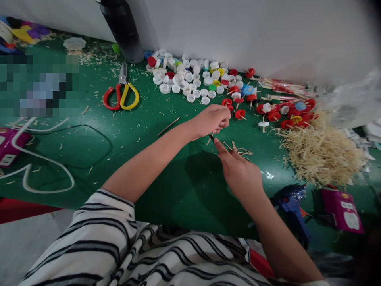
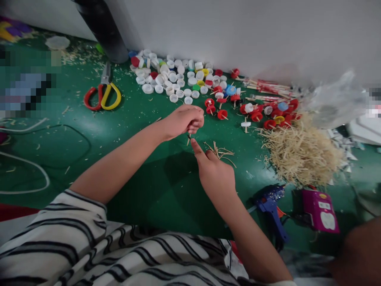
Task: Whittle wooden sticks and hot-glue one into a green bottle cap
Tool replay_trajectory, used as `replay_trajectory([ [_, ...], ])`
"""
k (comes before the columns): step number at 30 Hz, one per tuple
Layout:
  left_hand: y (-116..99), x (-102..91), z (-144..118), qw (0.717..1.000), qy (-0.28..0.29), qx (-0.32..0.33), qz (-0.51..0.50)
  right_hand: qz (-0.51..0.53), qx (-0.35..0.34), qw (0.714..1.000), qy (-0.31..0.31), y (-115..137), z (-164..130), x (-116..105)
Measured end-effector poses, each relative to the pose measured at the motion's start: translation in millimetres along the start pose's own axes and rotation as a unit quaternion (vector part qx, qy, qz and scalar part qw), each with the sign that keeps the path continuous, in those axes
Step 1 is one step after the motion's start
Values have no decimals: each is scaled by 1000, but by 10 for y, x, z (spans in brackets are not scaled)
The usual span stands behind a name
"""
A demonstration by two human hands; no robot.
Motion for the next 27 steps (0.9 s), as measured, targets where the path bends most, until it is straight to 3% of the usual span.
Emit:
replay_trajectory([
  [15, -9, 3, -9, 999, -30, 2, -17, 2, 5, 1000, 11, 74, 77, -49],
  [21, -72, 44, -44, 995, -79, -30, -47, -3, 12, 999, 36, 64, 3, -48],
  [27, -54, 83, -34, 998, -55, -12, -25, -1, 13, 999, 32, 92, 95, -66],
])
Point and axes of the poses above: each hand's wrist, its own z-axis towards the middle knuckle, its own x-axis out of the palm, y = z × x, the point moved 1 cm from there along z, towards the middle knuckle, and after that the axes turned 5 degrees about -z, right-handed, at the moved point
